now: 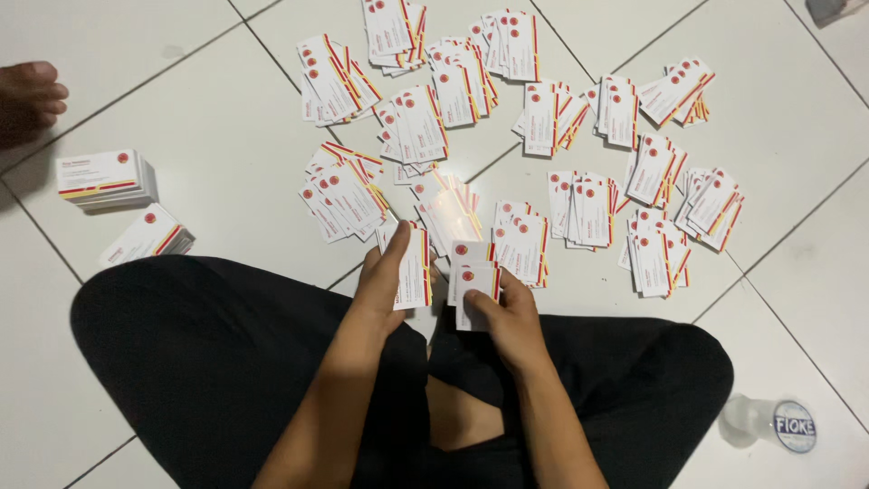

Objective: The person sits cross-legged on a tiled floor and sorts a large pile of small white cards with red and yellow designs. They pick up stacks of cards, separate them into smaller groups, and place them back on the floor in organized piles.

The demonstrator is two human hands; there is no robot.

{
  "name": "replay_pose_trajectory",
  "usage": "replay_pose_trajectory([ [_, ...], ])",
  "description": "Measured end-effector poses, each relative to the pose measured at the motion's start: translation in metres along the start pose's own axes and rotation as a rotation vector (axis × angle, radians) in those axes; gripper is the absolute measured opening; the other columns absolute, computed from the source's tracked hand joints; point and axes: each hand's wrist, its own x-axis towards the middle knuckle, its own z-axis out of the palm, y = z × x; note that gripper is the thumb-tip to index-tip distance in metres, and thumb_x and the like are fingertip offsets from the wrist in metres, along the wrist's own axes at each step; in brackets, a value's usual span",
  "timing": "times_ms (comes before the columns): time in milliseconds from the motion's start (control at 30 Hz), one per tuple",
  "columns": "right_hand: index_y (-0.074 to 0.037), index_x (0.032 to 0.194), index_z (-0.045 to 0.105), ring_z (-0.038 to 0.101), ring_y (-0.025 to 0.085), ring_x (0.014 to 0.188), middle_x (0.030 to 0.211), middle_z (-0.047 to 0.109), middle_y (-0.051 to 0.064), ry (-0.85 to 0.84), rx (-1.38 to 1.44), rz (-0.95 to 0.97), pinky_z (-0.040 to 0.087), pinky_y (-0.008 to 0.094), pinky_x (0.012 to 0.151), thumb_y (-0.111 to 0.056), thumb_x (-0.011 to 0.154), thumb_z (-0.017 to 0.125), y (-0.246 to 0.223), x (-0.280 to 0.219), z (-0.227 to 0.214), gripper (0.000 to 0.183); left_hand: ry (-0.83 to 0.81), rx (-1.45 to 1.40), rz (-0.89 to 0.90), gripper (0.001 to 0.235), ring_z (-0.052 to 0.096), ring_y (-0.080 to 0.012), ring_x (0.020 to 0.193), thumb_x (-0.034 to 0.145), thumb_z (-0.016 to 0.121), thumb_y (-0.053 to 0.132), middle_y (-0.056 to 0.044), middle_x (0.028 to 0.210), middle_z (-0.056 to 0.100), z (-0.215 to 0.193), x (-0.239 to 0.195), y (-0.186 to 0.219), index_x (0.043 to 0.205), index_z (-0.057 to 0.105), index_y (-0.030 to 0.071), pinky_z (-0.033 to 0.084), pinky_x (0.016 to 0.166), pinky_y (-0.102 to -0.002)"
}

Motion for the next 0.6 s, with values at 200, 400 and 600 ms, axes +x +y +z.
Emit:
replay_pose_trajectory([
  [200, -0.013, 0.109, 0.065, 0.064, 0.033, 0.08, 0.092, 0.057, 0.008, 0.09, -1.068, -0.578, 0.053, 0.042, 0.066, -0.011, 0.088, 0.061, 0.044, 0.02, -0.004, 0.022, -0.051, -0.35, 0.104, 0.057, 0.07, -0.026, 0.06, 0.09, 0.061, 0.052, -0.019, 0.08, 0.07, -0.022, 0.023, 0.007, 0.103, 0.066, -0.004, 0.06, 0.055, -0.033],
  [400, -0.012, 0.118, 0.054, 0.062, 0.035, 0.105, 0.109, 0.062, 0.012, -0.4, -1.755, -0.377, 0.05, 0.046, 0.082, -0.01, 0.094, 0.049, 0.079, 0.025, 0.019, 0.025, -0.108, -0.385, 0.163, 0.04, 0.07, -0.039, 0.063, 0.076, 0.064, 0.015, -0.027, 0.088, 0.069, -0.037, 0.038, -0.008, 0.109, 0.065, -0.008, 0.061, 0.058, -0.046],
  [600, -0.006, 0.112, 0.06, 0.064, 0.038, 0.091, 0.097, 0.06, 0.013, -0.324, -1.367, -0.333, 0.05, 0.045, 0.075, -0.012, 0.09, 0.056, 0.037, 0.049, 0.001, 0.024, -0.089, -0.352, 0.152, 0.054, 0.071, -0.0415, 0.067, 0.07, 0.06, 0.02, -0.028, 0.091, 0.07, -0.035, 0.032, 0.002, 0.115, 0.065, -0.009, 0.064, 0.064, -0.052],
])
